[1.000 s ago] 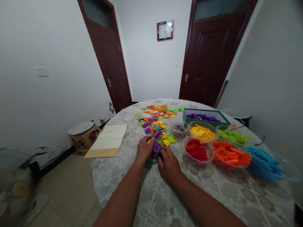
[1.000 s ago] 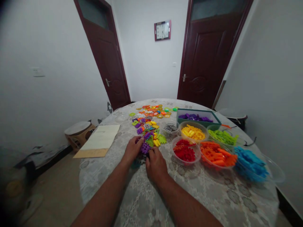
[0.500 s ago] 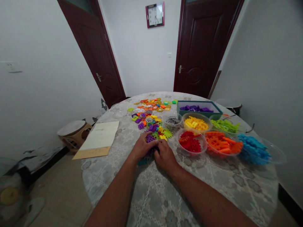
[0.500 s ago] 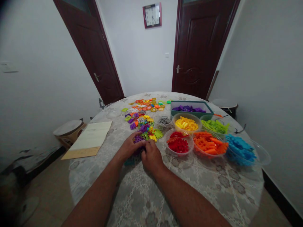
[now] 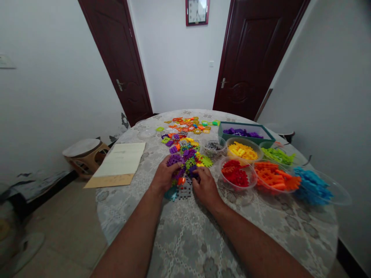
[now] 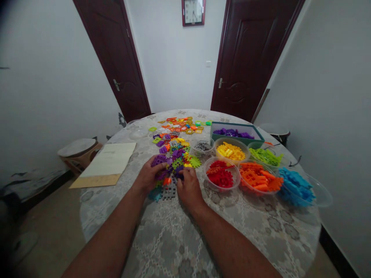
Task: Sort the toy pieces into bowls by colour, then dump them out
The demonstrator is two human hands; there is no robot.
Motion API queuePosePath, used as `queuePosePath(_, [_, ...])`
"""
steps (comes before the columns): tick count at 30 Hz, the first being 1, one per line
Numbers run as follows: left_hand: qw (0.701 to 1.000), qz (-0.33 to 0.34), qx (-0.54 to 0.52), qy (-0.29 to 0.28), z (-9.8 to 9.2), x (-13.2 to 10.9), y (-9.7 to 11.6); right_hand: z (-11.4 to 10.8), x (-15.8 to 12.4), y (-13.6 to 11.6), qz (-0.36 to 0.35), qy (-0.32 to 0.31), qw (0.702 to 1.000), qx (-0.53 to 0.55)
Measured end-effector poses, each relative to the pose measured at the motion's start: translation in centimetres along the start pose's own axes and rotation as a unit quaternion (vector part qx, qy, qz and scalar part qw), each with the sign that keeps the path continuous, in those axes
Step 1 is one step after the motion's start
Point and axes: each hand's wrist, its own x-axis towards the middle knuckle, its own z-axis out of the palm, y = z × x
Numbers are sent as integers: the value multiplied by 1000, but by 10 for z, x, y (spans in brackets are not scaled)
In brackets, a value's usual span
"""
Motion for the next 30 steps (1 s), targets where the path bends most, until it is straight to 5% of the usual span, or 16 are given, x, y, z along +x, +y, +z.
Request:
queuePosePath(7, [980, -96, -177, -8, -13, 9, -8, -1, 2, 3, -8, 21, 1000, -12])
queuePosePath(20, [970, -159, -184, -25, -5, 6, 0, -9, 11, -6, 34, 12, 999, 19])
queuePosePath(24, [973, -135, -178, -51, -3, 4, -2, -25, 12, -25, 34, -12, 999, 13])
queuePosePath(30, [980, -122, -152, -49, 4, -4, 0, -85, 36, -52, 15, -164, 986, -22])
